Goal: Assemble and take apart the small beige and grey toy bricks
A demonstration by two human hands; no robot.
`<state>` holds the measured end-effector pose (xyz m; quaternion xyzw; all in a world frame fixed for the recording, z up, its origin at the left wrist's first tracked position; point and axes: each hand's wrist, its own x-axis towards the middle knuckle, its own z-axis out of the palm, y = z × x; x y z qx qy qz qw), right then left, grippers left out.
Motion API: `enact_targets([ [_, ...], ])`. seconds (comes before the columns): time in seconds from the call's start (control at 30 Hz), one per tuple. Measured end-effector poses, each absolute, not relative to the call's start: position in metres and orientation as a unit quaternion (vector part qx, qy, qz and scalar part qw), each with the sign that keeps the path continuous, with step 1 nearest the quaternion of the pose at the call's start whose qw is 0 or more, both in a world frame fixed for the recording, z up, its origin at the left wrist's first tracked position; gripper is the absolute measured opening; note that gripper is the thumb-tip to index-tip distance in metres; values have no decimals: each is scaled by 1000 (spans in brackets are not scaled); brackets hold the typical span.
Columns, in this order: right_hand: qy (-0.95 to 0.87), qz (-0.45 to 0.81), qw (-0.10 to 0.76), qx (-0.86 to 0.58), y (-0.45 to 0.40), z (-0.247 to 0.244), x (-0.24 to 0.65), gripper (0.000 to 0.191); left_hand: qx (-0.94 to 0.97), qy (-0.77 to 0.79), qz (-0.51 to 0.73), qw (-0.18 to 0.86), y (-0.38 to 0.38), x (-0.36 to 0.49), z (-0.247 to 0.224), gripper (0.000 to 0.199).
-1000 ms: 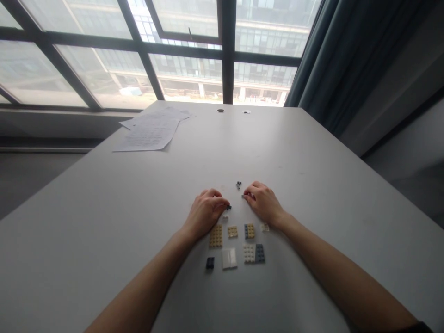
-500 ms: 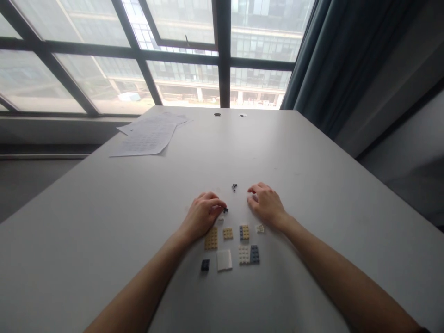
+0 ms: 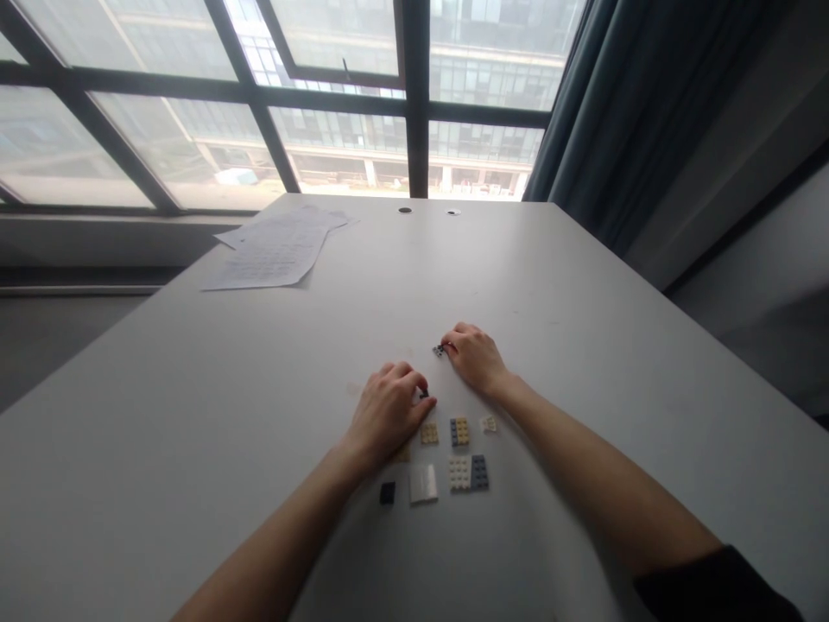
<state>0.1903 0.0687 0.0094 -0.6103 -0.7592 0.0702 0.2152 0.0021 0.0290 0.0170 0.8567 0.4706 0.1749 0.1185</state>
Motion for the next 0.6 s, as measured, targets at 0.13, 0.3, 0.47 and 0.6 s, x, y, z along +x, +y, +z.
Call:
enact_targets([
  [0.13, -751, 73, 239, -612, 65, 10, 192, 21, 865, 455, 174, 118, 28, 5, 15, 11],
  [0.3, -699, 195, 317, -611, 45, 16, 203, 15, 867, 426, 218, 142, 30, 2, 15, 10],
  [0.47, -583, 444, 406, -546, 16, 23, 209, 14, 826, 417, 329, 187, 28, 4, 19, 7],
  [0.6, -459, 617, 437, -467, 3, 28, 198, 21, 793, 390, 418, 210, 21, 10, 23, 9],
])
